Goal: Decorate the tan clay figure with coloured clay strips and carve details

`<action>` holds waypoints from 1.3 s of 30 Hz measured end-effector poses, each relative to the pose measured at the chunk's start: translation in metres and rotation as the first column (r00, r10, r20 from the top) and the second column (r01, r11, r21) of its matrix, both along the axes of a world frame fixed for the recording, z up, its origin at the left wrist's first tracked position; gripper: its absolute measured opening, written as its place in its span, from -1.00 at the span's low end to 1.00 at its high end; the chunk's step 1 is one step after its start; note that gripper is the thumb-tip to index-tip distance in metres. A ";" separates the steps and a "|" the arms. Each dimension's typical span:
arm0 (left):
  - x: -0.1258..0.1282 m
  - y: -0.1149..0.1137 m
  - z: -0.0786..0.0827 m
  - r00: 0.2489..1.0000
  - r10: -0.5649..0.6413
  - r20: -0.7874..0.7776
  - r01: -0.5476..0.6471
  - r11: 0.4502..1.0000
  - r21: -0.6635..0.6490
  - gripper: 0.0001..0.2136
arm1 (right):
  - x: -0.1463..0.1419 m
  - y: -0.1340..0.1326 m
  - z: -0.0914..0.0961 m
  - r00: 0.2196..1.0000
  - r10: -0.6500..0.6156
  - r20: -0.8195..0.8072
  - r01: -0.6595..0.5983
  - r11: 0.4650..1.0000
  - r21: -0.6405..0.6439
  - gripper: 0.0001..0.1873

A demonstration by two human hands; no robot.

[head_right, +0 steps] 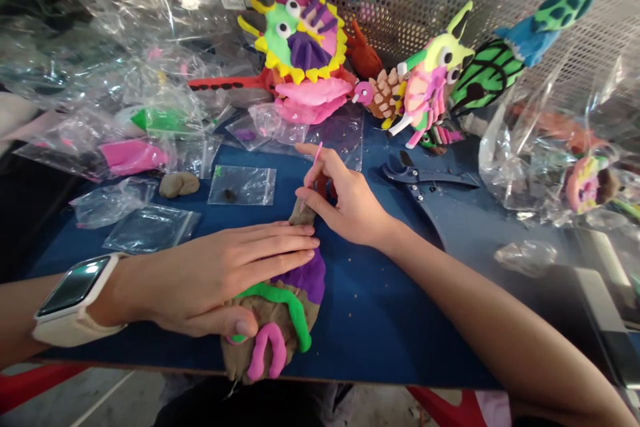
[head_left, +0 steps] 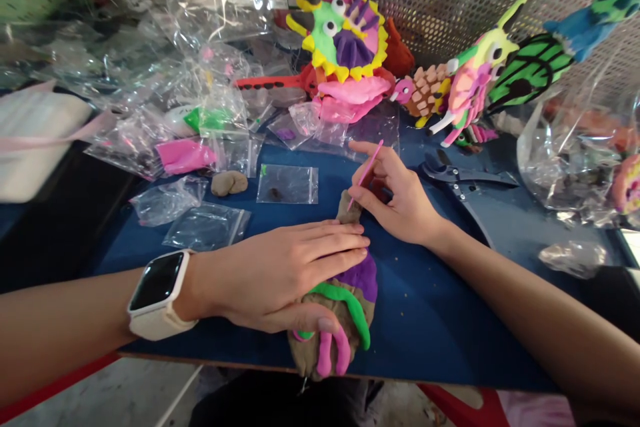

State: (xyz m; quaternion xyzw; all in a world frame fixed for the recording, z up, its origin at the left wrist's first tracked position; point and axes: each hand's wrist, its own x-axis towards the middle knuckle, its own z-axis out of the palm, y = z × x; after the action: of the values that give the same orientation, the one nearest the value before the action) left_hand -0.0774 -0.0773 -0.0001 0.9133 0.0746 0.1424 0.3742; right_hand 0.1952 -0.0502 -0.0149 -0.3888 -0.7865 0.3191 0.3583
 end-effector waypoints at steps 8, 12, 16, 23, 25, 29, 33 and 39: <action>0.000 0.000 0.001 1.000 -0.005 -0.018 0.005 1.000 0.013 -0.24 | -0.002 0.000 -0.001 1.000 -0.015 0.011 0.015 1.000 -0.001 -0.47; 0.000 -0.001 0.002 1.000 0.002 -0.002 -0.002 1.000 0.016 -0.26 | -0.003 0.000 0.000 0.999 -0.050 0.016 0.051 0.999 -0.012 -0.51; 0.000 -0.001 0.002 1.000 0.001 -0.020 0.000 1.000 0.014 -0.26 | -0.004 0.001 0.000 0.996 -0.094 0.006 0.094 0.996 -0.008 -0.51; -0.001 0.000 0.003 1.000 -0.004 -0.031 0.004 1.000 0.008 -0.24 | -0.004 0.003 -0.001 0.988 -0.154 -0.018 0.154 0.988 -0.025 -0.51; -0.001 0.000 0.003 1.000 -0.003 -0.031 0.003 1.000 0.008 -0.24 | -0.004 0.003 -0.001 0.986 -0.167 -0.024 0.167 0.986 -0.028 -0.51; 0.000 0.000 0.004 0.999 -0.003 -0.032 0.003 1.000 0.011 -0.23 | -0.005 0.003 0.000 0.979 -0.199 -0.039 0.198 0.980 -0.029 -0.51; -0.001 0.000 0.002 1.000 -0.003 -0.025 0.003 1.000 0.012 -0.24 | -0.005 0.003 0.000 0.980 -0.195 -0.048 0.194 0.981 -0.028 -0.53; -0.001 -0.001 0.001 1.000 -0.003 -0.016 0.003 1.000 0.024 -0.25 | -0.003 0.002 0.000 0.993 -0.114 -0.032 0.113 0.993 -0.025 -0.56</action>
State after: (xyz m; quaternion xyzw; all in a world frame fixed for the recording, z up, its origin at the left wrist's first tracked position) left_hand -0.0783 -0.0783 0.0011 0.9189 0.0745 0.1356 0.3629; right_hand 0.1918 -0.0477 -0.0148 -0.4316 -0.7533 0.3136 0.3847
